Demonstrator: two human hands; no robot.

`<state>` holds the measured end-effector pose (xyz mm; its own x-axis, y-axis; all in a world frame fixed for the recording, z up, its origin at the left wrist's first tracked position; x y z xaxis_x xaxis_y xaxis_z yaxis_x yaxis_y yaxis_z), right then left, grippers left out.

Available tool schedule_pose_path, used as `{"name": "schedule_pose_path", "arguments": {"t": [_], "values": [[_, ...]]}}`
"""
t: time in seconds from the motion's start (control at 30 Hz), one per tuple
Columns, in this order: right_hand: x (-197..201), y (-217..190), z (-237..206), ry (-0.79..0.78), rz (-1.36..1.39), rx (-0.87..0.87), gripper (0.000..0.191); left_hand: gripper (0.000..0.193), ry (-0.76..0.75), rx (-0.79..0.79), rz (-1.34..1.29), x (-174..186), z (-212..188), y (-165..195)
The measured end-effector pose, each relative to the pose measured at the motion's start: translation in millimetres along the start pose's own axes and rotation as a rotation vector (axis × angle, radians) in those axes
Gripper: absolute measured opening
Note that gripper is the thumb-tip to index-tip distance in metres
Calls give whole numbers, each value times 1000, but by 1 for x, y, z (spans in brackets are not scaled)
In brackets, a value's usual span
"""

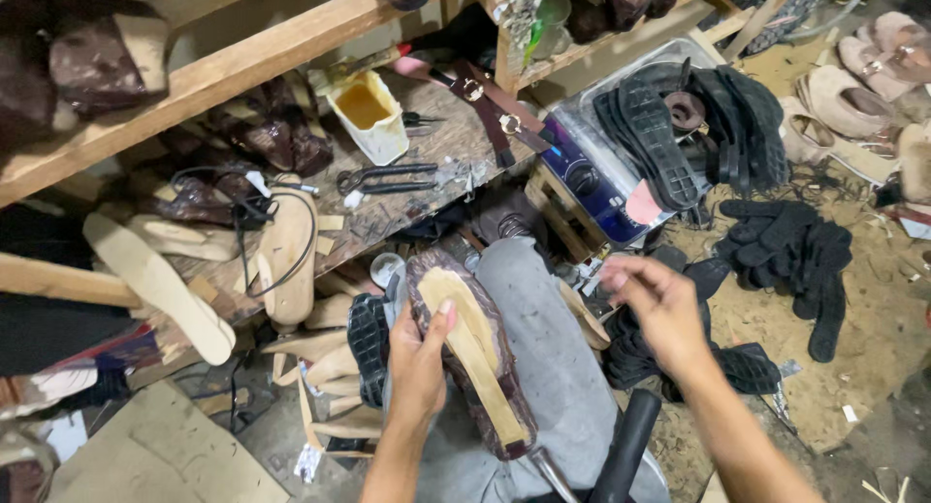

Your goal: The person sits with a sandal on their lap, aligns a black rubber sole with the shoe upper, and presses the sole firmly along its length using a curved handheld pressing tool. They repeatedly turn the shoe over, press the sole edges, and check the fit between presses.

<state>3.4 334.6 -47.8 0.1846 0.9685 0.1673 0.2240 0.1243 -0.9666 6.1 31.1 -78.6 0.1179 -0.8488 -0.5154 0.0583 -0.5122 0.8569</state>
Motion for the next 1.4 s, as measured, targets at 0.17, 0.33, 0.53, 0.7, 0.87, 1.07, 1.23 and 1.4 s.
{"name": "schedule_pose_path", "arguments": {"t": [0.17,0.33,0.53,0.7,0.87,1.07,1.23,1.4], "values": [[46,-42,99,343,-461,321,23,30,-68,83,49,-5,13,-33],[49,-66,176,568,-979,552,28,32,-34,173,83,-2,22,-46],[59,-67,219,283,-888,367,51,40,-45,189,105,4,29,-45],[79,-67,222,233,-275,95,39,43,-28,210,118,11,30,-47],[80,-81,187,-179,420,-34,41,44,-51,205,88,14,33,-56],[67,-71,158,-263,507,-34,38,44,-43,261,109,15,29,-57],[66,-51,161,-357,846,-124,35,43,-31,220,67,8,26,-52],[38,-26,149,-722,1297,-226,49,40,-32,206,89,5,23,-48]]}}
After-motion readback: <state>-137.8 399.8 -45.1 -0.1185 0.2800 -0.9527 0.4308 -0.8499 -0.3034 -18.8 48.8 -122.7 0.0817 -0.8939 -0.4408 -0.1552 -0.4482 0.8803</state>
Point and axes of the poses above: each hand's wrist, its own z-axis towards the middle knuckle, its own x-axis out of the back of the hand, y = z × x, the point moved 1 cm from there along z, towards the middle knuckle, and after that the axes turned 11 degrees about -x, right-handed, at the moved point
